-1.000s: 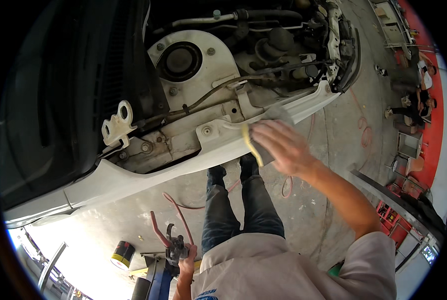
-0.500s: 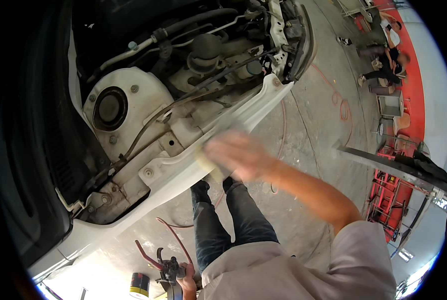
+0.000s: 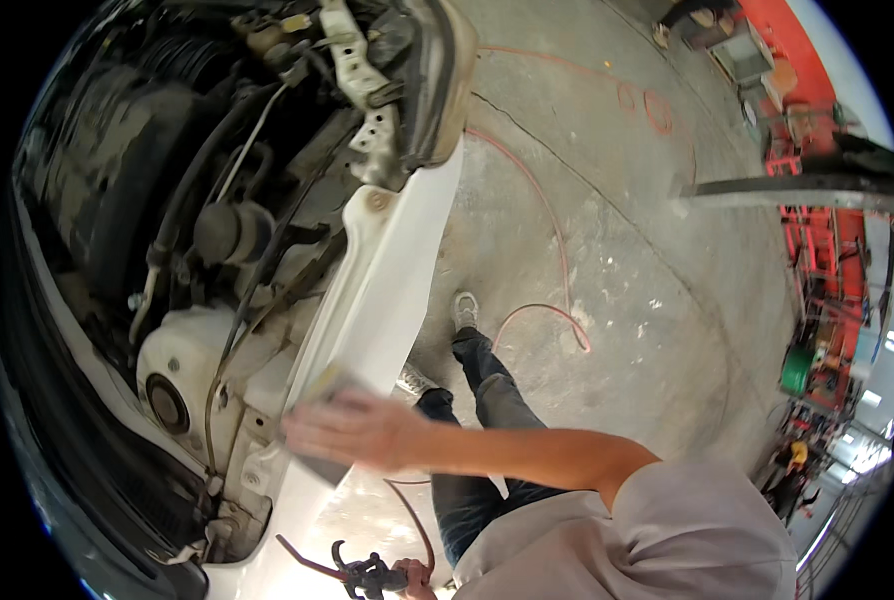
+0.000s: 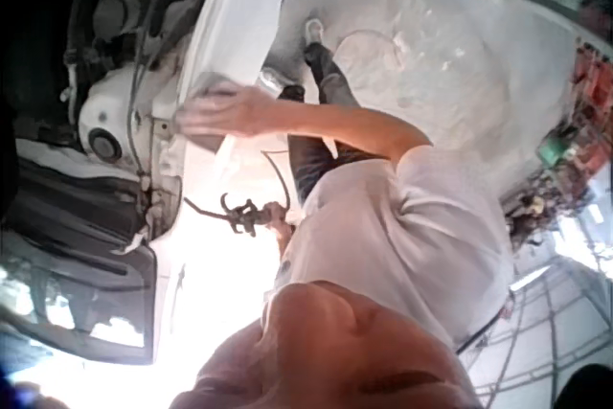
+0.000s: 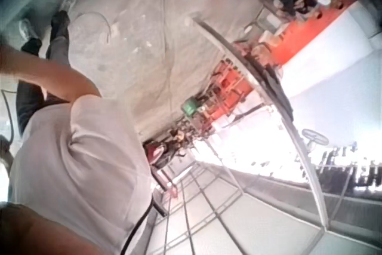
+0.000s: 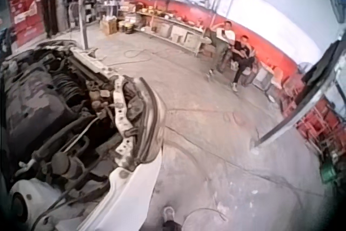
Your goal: The person sands the front fender and side door of a white car using a sanding block and a pneumatic air gun. They alternate between sanding and blowing dust off the surface, working around the headlight, wheel arch, and door handle area.
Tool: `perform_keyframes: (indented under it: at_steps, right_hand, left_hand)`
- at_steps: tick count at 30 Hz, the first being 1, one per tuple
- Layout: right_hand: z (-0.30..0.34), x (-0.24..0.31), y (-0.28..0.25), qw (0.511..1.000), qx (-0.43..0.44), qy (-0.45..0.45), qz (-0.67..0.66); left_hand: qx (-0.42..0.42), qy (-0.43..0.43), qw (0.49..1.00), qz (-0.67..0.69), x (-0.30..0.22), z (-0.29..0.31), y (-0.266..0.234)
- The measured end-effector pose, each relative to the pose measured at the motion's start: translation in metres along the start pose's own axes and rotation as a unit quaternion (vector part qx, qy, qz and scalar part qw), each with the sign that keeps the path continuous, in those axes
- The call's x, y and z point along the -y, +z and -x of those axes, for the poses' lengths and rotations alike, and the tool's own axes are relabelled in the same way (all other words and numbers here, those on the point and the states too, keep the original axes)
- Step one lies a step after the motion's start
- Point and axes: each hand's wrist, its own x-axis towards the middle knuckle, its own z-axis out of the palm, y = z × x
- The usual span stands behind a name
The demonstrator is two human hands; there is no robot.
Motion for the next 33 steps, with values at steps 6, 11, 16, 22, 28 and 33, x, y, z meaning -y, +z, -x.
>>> perform_keyframes:
  at_steps: [6,11,16,22,28,33]
  right_hand:
    - [-0.003,-0.089,-0.078,0.972,-0.103,0.197,0.071]
    - [0.040,-0.146,-0.066,0.868,-0.219,0.446,-0.019]
    - [0.080,-0.210,-0.071,0.638,-0.306,0.664,-0.242]
    - [0.041,-0.256,-0.110,0.465,-0.388,0.655,-0.452]
    - [0.004,-0.275,-0.100,0.411,-0.404,0.666,-0.475]
    - [-0.009,-0.287,-0.091,0.396,-0.423,0.690,-0.434]
  left_hand:
    - [0.014,0.025,0.997,-0.065,-0.018,-0.008,0.014]
    - [0.023,0.030,0.996,-0.080,-0.034,-0.021,0.035]
    - [0.030,0.024,0.994,-0.099,-0.048,-0.027,0.059]
    - [0.044,0.010,0.991,-0.124,-0.065,-0.028,0.088]
    - [0.049,0.002,0.990,-0.136,-0.076,-0.024,0.108]
    - [0.051,-0.008,0.990,-0.135,-0.079,-0.024,0.119]
